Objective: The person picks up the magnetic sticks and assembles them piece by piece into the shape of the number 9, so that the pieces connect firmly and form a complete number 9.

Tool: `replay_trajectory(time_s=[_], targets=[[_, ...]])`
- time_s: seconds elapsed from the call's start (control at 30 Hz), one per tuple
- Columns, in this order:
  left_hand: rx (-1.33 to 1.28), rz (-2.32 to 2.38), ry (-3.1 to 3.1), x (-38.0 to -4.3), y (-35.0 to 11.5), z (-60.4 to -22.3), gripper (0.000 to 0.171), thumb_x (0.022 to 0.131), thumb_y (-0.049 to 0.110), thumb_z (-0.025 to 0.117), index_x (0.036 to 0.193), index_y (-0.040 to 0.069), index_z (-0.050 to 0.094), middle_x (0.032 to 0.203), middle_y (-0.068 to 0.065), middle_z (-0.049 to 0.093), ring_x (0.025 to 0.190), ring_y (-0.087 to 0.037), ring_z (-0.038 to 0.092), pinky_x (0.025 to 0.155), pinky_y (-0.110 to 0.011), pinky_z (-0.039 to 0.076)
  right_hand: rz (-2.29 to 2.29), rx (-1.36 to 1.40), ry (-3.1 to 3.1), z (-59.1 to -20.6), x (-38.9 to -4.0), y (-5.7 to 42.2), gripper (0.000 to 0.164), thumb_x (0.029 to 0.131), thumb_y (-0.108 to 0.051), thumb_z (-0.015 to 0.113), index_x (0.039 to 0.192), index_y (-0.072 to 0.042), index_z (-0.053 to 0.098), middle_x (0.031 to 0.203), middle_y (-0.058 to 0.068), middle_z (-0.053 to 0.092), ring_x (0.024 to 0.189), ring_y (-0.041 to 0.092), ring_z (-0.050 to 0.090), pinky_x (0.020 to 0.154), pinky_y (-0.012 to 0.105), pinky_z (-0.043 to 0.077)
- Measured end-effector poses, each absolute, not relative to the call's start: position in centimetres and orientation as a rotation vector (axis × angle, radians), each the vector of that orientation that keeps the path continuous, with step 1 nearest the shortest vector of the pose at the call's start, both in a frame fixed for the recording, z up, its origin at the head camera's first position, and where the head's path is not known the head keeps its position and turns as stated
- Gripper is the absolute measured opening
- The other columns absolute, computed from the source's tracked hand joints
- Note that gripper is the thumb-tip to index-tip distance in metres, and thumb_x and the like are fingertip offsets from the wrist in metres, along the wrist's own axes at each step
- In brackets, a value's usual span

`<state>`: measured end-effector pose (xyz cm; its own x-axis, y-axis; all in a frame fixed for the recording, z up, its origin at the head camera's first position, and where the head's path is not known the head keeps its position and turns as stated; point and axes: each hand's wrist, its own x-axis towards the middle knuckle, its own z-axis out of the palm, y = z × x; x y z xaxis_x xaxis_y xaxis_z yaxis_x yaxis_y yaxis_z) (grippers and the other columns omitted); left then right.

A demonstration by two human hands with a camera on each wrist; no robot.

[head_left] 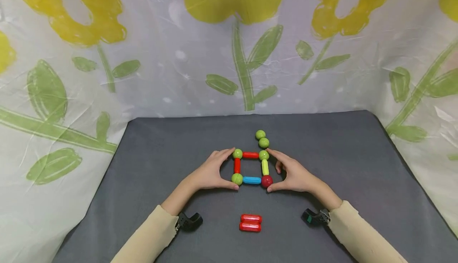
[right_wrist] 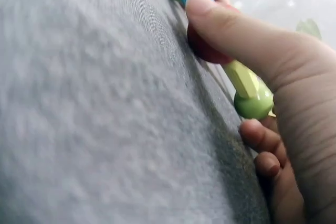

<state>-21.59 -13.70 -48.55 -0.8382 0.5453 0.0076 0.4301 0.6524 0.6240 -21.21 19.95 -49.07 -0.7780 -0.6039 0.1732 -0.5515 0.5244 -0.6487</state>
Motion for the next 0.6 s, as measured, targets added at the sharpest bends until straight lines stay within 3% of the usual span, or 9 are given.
replay_trajectory(time_s=[0.6], targets=[[0.833,1.000,2.692,-21.83,-13.86,-48.90,0.118,0.073,0.058,0.095,0.167,0.018,0.035,0.164,-0.006,0.043,0.137,-0.026,0.047,0.116,-0.057,0.040,-1.129,-0.962,2.690,-48.85,-21.01,19.66,0.114,0.075,-0.040,0.099,0.164,-0.005,0.037,0.087,-0.005,0.051,0.076,0.007,0.047,0.065,0.024,0.036]])
